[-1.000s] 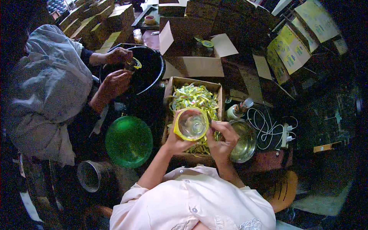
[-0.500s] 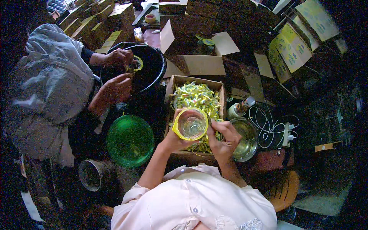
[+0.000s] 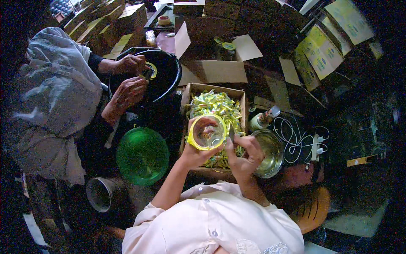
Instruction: The person puts yellow strips into a glass jar by hand, adds liquid from a bowl, and seals the jar with a yellow lid. They use a small tool to push the strips down and wipe the side of the jar.
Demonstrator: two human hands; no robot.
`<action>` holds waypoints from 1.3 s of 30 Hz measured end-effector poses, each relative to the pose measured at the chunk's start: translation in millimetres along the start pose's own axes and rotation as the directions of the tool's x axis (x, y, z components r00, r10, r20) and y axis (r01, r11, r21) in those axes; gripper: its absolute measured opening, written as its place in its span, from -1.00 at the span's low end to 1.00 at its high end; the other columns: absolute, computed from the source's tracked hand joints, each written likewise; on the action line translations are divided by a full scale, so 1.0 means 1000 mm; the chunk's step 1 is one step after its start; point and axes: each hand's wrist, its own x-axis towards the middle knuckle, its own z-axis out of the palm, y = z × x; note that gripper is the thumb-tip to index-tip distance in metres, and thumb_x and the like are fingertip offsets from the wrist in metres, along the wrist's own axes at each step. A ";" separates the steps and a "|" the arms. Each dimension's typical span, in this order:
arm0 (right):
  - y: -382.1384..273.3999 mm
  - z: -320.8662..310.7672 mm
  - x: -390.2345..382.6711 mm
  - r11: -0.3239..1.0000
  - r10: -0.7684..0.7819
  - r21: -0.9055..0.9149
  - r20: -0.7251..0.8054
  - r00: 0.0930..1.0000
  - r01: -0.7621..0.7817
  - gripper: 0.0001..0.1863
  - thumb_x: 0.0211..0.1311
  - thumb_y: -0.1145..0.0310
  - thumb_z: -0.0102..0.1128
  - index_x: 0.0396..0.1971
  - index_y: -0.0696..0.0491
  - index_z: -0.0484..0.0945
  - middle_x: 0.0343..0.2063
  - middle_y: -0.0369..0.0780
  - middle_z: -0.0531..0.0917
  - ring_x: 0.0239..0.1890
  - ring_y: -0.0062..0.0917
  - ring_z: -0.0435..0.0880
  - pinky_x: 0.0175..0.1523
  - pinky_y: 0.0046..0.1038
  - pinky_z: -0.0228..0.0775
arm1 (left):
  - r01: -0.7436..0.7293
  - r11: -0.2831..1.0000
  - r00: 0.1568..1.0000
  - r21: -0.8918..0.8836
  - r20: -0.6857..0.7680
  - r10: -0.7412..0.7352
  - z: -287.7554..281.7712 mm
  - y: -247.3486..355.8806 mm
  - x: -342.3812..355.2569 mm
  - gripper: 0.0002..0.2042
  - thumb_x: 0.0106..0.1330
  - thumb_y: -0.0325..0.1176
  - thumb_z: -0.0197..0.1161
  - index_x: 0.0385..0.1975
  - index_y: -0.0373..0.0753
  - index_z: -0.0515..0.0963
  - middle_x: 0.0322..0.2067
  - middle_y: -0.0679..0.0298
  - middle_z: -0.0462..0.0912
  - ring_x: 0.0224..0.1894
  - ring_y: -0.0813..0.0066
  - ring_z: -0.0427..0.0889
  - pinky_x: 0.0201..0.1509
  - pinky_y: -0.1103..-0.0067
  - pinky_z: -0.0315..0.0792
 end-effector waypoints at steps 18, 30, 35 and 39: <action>0.008 -0.004 -0.004 0.999 0.039 0.012 -0.017 0.999 -0.038 -0.85 -0.28 0.59 0.23 -0.58 0.12 0.50 -0.67 -0.27 0.49 -0.62 -0.60 0.44 -0.50 -0.64 0.26 | -0.123 0.974 0.985 0.188 0.144 0.096 -0.008 -0.004 -0.002 -0.30 -0.29 -0.41 0.39 -0.07 -0.22 0.14 -0.16 0.24 0.22 -0.03 0.39 0.26 0.07 0.50 0.17; 0.001 0.002 -0.002 0.998 -0.042 -0.038 -0.018 0.999 0.041 -0.82 -0.31 0.64 0.20 -0.59 0.12 0.49 -0.67 -0.27 0.49 -0.63 -0.61 0.44 -0.52 -0.63 0.26 | -0.193 0.918 0.980 0.347 0.115 0.162 -0.010 -0.011 -0.004 -0.31 -0.29 -0.40 0.38 -0.09 -0.22 0.14 -0.15 0.21 0.23 -0.03 0.33 0.24 0.08 0.47 0.13; 0.006 -0.001 0.000 0.997 -0.065 -0.048 -0.005 0.998 0.065 -0.81 -0.33 0.65 0.21 -0.58 0.13 0.50 -0.67 -0.25 0.50 -0.63 -0.61 0.44 -0.51 -0.63 0.26 | -0.203 0.919 0.975 0.339 0.154 0.159 -0.014 -0.013 -0.006 -0.28 -0.31 -0.35 0.39 -0.06 -0.20 0.15 -0.13 0.19 0.17 0.04 0.22 0.13 0.16 0.40 -0.02; 0.010 -0.003 -0.002 1.000 0.000 0.015 0.022 1.000 0.000 -0.81 -0.32 0.63 0.22 -0.57 0.13 0.51 -0.66 -0.26 0.50 -0.62 -0.61 0.45 -0.50 -0.64 0.26 | -0.259 0.882 0.952 0.393 0.259 0.165 -0.015 -0.010 -0.006 -0.25 -0.35 -0.36 0.42 -0.06 -0.19 0.16 -0.11 0.18 0.17 0.04 0.23 0.13 0.17 0.42 -0.03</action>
